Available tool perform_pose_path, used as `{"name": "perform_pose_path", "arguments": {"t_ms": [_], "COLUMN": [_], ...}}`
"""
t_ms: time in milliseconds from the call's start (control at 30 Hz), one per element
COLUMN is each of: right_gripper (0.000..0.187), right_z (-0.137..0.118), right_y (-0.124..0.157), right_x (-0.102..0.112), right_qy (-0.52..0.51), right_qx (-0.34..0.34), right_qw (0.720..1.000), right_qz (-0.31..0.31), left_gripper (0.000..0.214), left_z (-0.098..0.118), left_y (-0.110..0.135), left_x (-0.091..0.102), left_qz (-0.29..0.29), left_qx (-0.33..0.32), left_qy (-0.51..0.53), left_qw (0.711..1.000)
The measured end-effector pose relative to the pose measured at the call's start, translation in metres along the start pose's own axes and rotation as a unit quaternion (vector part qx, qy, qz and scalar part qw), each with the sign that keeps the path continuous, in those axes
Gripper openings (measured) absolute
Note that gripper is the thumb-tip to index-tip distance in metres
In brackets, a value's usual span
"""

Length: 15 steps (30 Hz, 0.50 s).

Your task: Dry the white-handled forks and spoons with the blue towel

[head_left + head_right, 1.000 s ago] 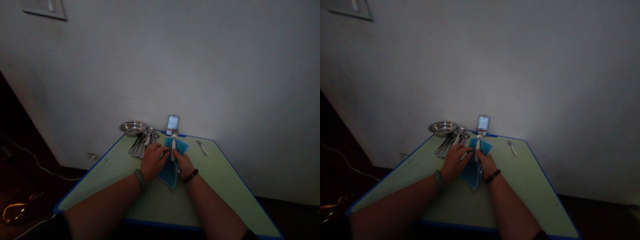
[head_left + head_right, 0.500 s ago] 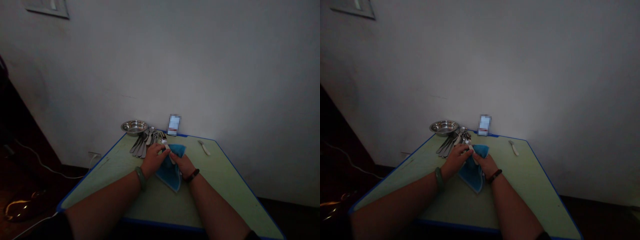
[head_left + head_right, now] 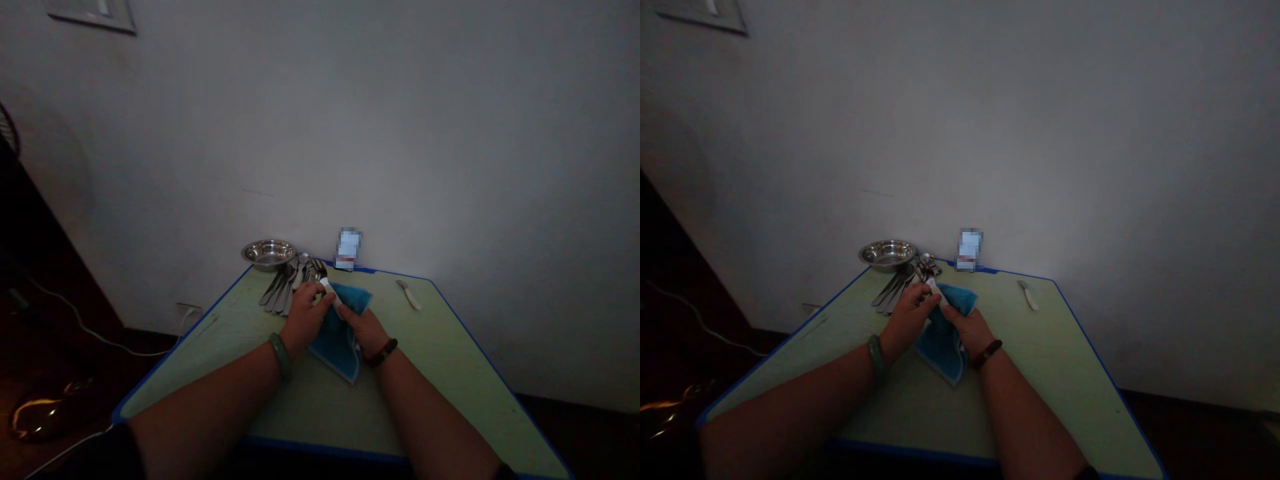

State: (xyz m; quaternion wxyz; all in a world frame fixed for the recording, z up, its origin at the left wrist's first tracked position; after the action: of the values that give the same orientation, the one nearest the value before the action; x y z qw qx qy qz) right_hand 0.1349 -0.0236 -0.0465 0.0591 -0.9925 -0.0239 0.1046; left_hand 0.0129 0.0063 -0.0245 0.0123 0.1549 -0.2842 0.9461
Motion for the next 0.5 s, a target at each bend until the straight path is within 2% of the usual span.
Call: {"name": "perform_pose_path", "arguments": {"t_ms": [133,233,367,433,500], "right_gripper": [0.033,0.034,0.029,0.029,0.03], "right_z": [0.005,0.009,0.013,0.013,0.012], "right_y": [0.0,-0.001,-0.003,-0.004,-0.004], "right_x": [0.002,0.006,0.009,0.011,0.013], "right_qy": [-0.014,-0.017,-0.042,-0.056,-0.066], "right_qx": [-0.026,-0.044,-0.057,-0.061,-0.059], "right_qw": [1.0,0.999,0.997,0.995,0.992], "right_qz": [-0.012,0.011,0.039,0.06,0.087], "left_gripper": [0.021,0.021,0.021,0.021,0.022], "left_z": [-0.008,-0.012,-0.014,-0.011,-0.007], "left_y": [-0.005,-0.008,-0.007,-0.007,-0.006], "left_x": [0.003,0.005,0.012,0.014,0.011], "left_qz": [0.029,0.049,0.102,0.104,0.079], "left_qx": [0.043,0.061,0.083,0.076,0.063], "left_qy": [0.063,0.126,0.116,0.113,0.126], "left_qw": [0.997,0.989,0.985,0.985,0.987]}}
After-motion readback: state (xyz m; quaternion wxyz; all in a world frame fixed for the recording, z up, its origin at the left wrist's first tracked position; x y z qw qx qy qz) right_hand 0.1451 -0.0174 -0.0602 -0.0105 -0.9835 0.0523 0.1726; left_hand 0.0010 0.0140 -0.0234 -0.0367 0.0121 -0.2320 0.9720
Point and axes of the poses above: each hand's wrist, its own y-axis away from the middle knuckle, its own x-axis out of the back of the hand, z = x × y, the point moved 4 cm from there along -y, towards the middle knuckle, and after that the axes turned 5 degrees about y, right-handed, at the moved point
